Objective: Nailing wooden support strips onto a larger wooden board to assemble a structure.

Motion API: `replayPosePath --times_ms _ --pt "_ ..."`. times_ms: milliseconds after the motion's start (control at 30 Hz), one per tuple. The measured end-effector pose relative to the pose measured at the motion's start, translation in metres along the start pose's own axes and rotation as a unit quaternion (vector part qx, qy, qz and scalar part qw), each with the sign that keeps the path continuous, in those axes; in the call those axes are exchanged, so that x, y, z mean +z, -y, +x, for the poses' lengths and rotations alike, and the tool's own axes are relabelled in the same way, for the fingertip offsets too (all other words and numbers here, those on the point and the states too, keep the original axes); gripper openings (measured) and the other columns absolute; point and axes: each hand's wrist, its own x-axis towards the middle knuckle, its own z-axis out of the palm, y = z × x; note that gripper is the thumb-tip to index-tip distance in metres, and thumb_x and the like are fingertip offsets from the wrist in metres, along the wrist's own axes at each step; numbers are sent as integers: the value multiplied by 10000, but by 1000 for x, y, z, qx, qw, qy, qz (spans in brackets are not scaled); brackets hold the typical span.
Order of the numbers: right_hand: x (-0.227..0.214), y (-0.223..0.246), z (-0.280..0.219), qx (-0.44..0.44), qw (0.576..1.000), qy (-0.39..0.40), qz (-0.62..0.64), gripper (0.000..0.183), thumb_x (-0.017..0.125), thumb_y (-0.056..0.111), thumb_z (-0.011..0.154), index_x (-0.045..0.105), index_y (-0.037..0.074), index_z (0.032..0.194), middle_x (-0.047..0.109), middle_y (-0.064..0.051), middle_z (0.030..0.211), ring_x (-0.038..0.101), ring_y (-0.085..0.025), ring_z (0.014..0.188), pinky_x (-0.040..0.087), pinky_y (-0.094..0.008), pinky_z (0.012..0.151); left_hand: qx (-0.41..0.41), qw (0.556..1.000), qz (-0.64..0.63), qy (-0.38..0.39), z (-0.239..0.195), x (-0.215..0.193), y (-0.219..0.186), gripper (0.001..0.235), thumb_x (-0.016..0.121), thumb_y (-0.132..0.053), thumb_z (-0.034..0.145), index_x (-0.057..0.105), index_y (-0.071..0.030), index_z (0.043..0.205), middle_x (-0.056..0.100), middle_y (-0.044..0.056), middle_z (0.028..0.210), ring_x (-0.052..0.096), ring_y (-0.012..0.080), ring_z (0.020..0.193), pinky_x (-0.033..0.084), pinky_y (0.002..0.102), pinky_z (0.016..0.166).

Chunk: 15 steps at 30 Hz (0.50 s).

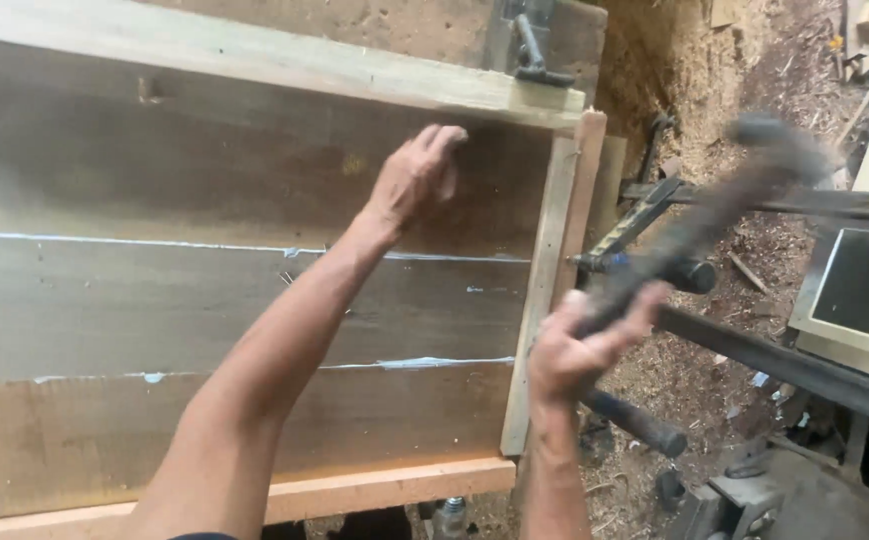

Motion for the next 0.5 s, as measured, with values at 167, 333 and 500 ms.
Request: replayPosePath --times_ms 167,333,500 --pt "-11 75 44 123 980 153 -2 787 617 -33 926 371 246 1620 657 -287 1211 660 -323 855 547 -402 674 -18 993 -111 49 8 -29 16 443 632 -130 840 470 -197 1247 580 144 970 705 442 793 596 555 681" --pt "-21 80 56 -139 987 -63 55 739 495 -67 1188 137 298 1722 411 -192 1633 610 -229 730 621 -346 637 -34 992 -108 57 -2 -33 14 417 612 -159 851 452 -206 1232 598 140 969 714 430 785 597 541 702" --pt "26 58 4 196 950 234 -70 828 676 0 909 349 277 1618 482 -196 1556 511 -436 1368 446 -535 1128 -13 990 -124 61 2 -45 14 417 598 -134 840 446 -182 1224 582 163 979 697 444 791 588 534 702"
